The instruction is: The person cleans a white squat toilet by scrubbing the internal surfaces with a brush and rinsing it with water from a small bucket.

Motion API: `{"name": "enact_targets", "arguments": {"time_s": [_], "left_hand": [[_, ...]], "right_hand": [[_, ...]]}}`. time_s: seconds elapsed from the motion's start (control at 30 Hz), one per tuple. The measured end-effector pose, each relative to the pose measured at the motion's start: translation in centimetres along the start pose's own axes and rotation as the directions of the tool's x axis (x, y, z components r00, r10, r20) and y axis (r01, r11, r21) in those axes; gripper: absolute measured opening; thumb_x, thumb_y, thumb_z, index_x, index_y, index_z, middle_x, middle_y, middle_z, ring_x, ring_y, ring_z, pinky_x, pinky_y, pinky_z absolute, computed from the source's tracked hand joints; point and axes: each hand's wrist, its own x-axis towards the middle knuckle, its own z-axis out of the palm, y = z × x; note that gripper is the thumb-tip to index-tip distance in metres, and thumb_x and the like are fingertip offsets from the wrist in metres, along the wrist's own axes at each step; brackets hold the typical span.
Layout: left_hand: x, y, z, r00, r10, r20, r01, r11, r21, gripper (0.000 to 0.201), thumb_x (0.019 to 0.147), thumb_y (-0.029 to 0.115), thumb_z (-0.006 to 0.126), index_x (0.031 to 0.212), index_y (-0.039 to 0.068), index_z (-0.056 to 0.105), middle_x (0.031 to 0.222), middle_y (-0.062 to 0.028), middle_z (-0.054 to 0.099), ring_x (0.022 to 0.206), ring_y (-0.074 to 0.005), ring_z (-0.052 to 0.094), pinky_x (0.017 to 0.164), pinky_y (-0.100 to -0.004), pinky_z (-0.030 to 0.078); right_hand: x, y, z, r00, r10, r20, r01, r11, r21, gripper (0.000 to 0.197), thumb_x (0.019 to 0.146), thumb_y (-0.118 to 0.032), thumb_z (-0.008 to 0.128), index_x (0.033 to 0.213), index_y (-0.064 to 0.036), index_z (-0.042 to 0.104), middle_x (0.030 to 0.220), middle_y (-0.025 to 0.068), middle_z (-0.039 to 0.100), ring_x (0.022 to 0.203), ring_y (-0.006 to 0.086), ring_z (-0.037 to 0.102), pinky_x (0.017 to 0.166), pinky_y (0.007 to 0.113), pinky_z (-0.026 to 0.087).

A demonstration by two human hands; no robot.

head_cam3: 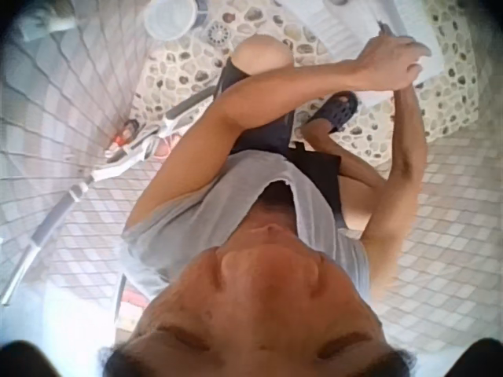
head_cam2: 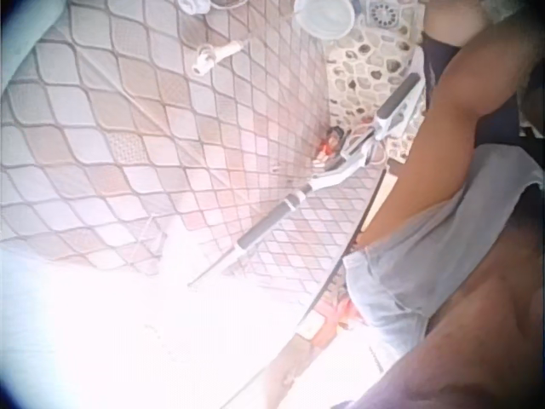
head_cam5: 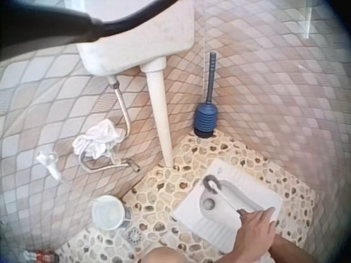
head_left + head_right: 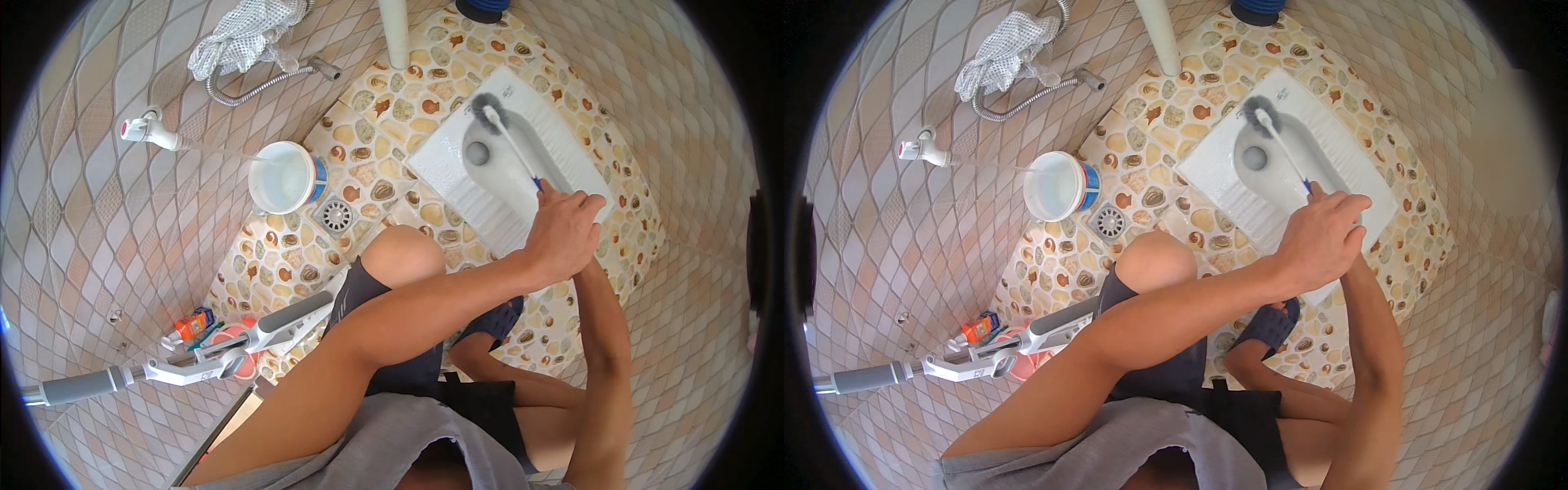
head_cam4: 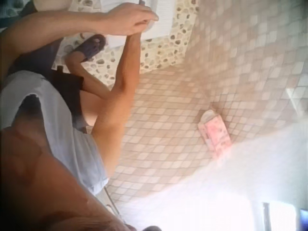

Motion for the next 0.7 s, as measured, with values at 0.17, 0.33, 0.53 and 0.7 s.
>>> {"name": "enact_targets", "arguments": {"time_s": [0.17, 0.33, 0.53, 0.7], "left_hand": [[-0.4, 0.4, -5.2, 0.998, -0.059, -0.019, 0.053, 0.976, -0.212, 0.028, 0.086, 0.007, 0.061, 0.114, 0.000, 0.060, 0.093, -0.0122, 0.065, 0.076, -0.0234, 0.065, 0.067, -0.0328, 0.052], [-4.0, -1.9, -20.6, 0.877, -0.146, -0.458, 0.147, 0.989, -0.035, 0.028, 0.091, 0.005, 0.060, 0.119, 0.002, 0.061, 0.091, -0.0049, 0.065, 0.075, -0.0089, 0.061, 0.064, -0.0223, 0.050], [-6.2, 2.0, -33.3, 0.502, 0.106, -0.859, 0.194, 0.953, 0.232, 0.038, 0.095, 0.017, 0.058, 0.127, -0.004, 0.051, 0.114, -0.0114, 0.059, 0.091, -0.0134, 0.061, 0.069, -0.0264, 0.052], [-6.2, 2.6, -37.8, 0.419, 0.298, -0.858, 0.233, 0.878, 0.419, 0.037, 0.093, 0.015, 0.060, 0.125, -0.003, 0.054, 0.116, -0.0113, 0.059, 0.093, -0.0177, 0.056, 0.071, -0.0291, 0.052]], "right_hand": [[2.9, -1.0, 0.4, 0.998, -0.063, -0.030, 0.061, 0.997, -0.047, 0.026, 0.094, -0.019, 0.049, 0.115, -0.0042, 0.055, 0.085, 0.0227, 0.068, 0.078, 0.0411, 0.066, 0.068, 0.051, 0.053], [1.8, -6.1, -2.8, 0.990, -0.129, 0.060, 0.132, 0.990, -0.046, 0.024, 0.093, -0.019, 0.052, 0.115, -0.0074, 0.056, 0.079, 0.0248, 0.065, 0.076, 0.0428, 0.064, 0.068, 0.054, 0.050], [1.3, -5.1, -4.7, 0.991, -0.132, -0.031, 0.130, 0.989, -0.064, 0.019, 0.092, -0.017, 0.053, 0.107, -0.0061, 0.059, 0.077, 0.0220, 0.066, 0.075, 0.0414, 0.065, 0.067, 0.052, 0.052], [3.2, -4.1, -4.7, 0.987, -0.123, -0.104, 0.114, 0.989, -0.093, 0.019, 0.092, -0.017, 0.054, 0.106, -0.0051, 0.058, 0.077, 0.0231, 0.066, 0.075, 0.0422, 0.065, 0.068, 0.053, 0.051]]}}
